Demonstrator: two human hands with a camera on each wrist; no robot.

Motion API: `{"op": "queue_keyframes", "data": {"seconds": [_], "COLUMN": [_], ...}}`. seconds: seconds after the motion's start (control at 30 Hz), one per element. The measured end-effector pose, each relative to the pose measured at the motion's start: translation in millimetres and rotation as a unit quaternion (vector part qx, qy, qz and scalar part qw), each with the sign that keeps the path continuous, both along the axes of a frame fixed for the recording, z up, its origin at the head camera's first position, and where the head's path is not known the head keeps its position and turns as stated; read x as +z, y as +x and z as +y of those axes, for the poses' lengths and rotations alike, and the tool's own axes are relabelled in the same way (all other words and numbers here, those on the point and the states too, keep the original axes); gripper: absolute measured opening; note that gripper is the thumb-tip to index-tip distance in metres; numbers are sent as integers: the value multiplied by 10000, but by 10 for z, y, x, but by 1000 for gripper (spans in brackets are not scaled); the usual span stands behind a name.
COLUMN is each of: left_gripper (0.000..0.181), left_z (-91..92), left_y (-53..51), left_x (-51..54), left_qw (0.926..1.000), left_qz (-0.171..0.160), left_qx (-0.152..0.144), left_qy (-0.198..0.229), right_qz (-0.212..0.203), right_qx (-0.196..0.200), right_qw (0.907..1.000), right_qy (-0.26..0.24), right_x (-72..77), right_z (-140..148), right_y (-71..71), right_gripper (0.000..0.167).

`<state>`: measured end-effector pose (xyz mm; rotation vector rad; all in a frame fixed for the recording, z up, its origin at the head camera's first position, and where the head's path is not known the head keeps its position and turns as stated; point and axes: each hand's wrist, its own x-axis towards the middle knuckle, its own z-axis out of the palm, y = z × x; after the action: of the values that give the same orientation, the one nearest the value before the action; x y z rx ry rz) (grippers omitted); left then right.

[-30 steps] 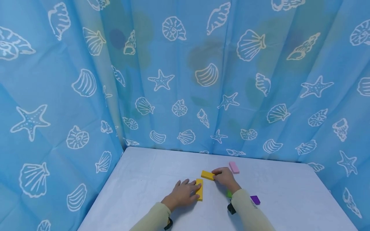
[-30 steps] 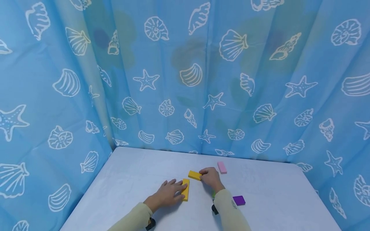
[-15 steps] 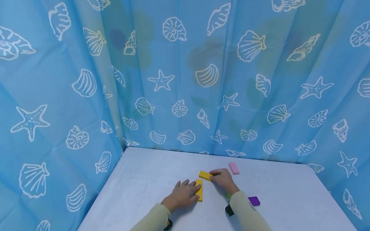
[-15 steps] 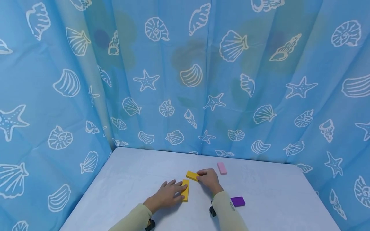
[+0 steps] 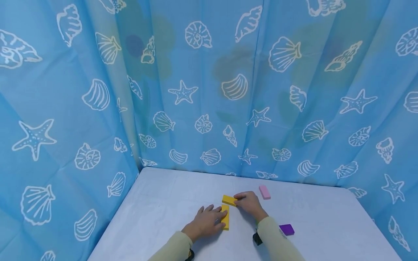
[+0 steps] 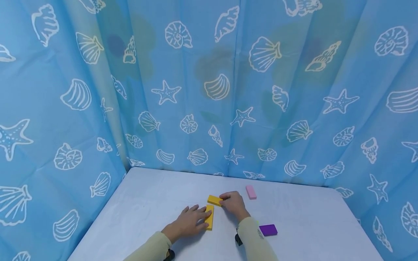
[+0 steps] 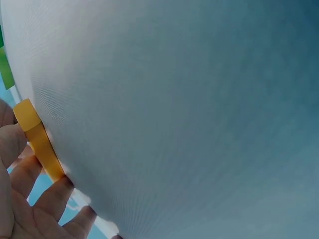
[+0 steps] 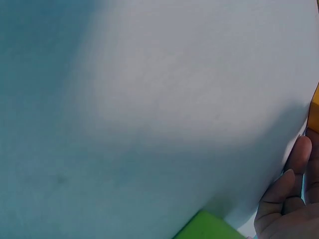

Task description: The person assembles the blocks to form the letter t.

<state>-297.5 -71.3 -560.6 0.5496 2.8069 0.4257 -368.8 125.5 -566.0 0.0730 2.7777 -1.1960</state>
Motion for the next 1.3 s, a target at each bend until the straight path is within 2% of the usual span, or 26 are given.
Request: {"op": "queue_keyframes", "data": {"seconds": [0.3, 0.57, 0.87, 1.3], "left_gripper": [52, 53, 53, 53], "left_z": [-15, -14, -15, -8], "left_y": [54, 37, 37, 33], "left_x": [18, 25, 37, 21], "left_qw": [9998, 9999, 10000, 9999], "left_qz": [106, 38, -8, 42], "left_qx": [-137, -111, -93, -114], "left_qy": [-44, -48, -28, -77], "right_qz": [167, 77, 169, 101], "right_qx": [173, 159, 272, 386], "right_qw": [9997, 9998, 9995, 9992], "right_qy": [12, -18, 76, -30], "right_x": [22, 20, 53, 8], "right_z": [-77, -168, -249, -299], "right_y": [29, -3, 12, -20], "right_gripper": [17, 16, 15, 16]}}
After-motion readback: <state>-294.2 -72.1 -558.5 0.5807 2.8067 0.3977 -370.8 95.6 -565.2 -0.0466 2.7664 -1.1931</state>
